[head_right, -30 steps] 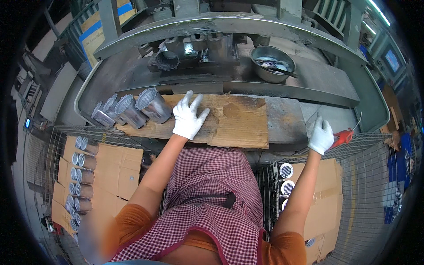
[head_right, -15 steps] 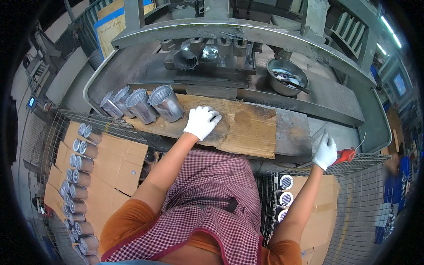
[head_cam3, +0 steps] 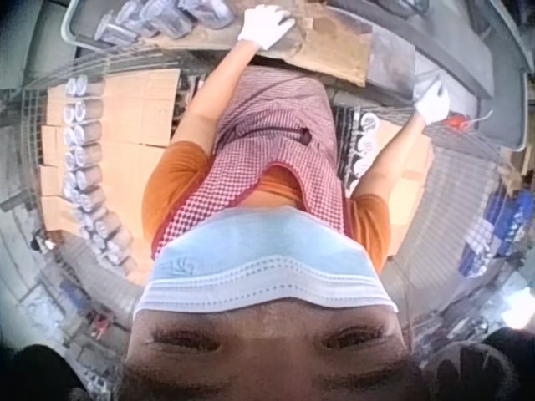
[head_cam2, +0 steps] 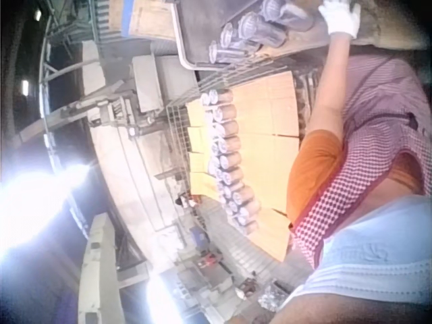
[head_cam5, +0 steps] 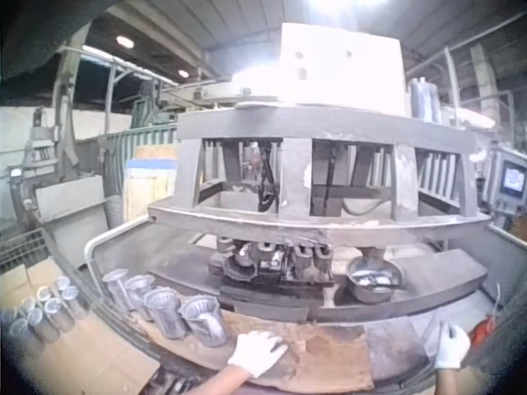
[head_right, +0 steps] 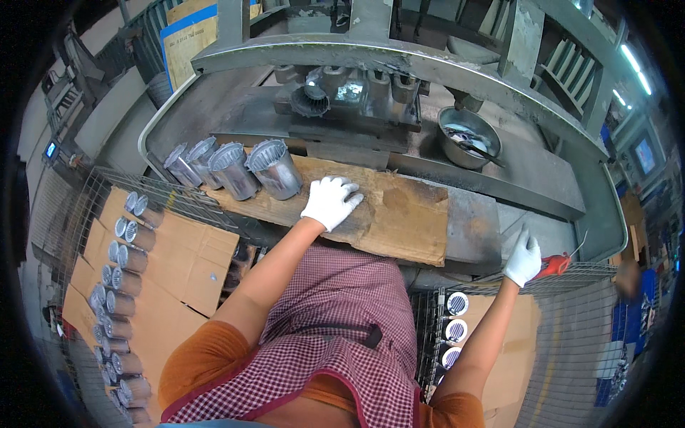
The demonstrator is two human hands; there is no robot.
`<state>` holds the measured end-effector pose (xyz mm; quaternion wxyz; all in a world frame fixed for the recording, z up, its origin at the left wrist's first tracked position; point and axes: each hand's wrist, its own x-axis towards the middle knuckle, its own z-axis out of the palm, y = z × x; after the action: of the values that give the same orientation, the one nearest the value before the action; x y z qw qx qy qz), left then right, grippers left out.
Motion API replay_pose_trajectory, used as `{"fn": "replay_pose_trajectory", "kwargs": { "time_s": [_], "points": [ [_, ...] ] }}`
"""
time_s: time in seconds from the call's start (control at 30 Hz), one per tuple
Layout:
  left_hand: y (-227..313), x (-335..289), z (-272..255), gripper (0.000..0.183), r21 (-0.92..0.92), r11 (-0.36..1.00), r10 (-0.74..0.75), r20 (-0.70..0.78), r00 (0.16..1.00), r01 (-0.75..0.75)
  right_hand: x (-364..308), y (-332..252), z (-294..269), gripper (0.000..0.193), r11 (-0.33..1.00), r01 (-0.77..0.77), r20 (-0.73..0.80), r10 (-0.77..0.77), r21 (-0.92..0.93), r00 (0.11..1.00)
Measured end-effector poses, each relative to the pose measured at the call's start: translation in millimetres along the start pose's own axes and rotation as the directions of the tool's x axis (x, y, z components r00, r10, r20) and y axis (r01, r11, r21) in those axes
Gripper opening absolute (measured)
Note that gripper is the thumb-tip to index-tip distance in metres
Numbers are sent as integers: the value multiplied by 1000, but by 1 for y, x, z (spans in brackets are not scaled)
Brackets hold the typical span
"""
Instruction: The recorder takes cylindrical metal parts from a bin, processes them using a machine, checks the interior with a screwdriver, and places them into a finished-good grid.
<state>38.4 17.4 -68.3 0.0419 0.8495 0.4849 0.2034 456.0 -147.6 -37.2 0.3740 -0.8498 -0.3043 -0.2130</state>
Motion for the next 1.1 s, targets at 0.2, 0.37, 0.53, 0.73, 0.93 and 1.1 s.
{"fn": "replay_pose_trajectory", "kwargs": {
  "time_s": [0.2, 0.37, 0.53, 0.73, 0.93, 1.1],
  "points": [
    [-2, -1, 4, 36, -18, 1000, 13, -73, 997, -14, 1, -3, -2, 45, 999, -7, 42, 9, -48, 999],
    [-2, -1, 2, 39, -17, 1000, 8, -41, 999, -9, -7, -61, -22, 25, 872, 367, -203, -443, -323, 873],
    [0, -1, -2, 38, -21, 1000, 5, -7, 1000, -5, -6, -188, 3, 17, 661, 606, 55, -695, 443, 717],
    [0, 0, -1, 38, -34, 999, -13, -8, 1000, 13, 23, -330, 71, 33, 688, 662, 230, -724, 297, 650],
    [0, 0, -9, 38, -133, 991, -39, -58, 998, 31, 43, -356, 85, 36, 640, 629, 375, -768, 442, 518],
    [6, 29, -31, 40, -636, 772, -304, -378, 875, -7, 10, -322, 63, 26, 494, 696, 39, -828, 521, 559]
  ]
}}
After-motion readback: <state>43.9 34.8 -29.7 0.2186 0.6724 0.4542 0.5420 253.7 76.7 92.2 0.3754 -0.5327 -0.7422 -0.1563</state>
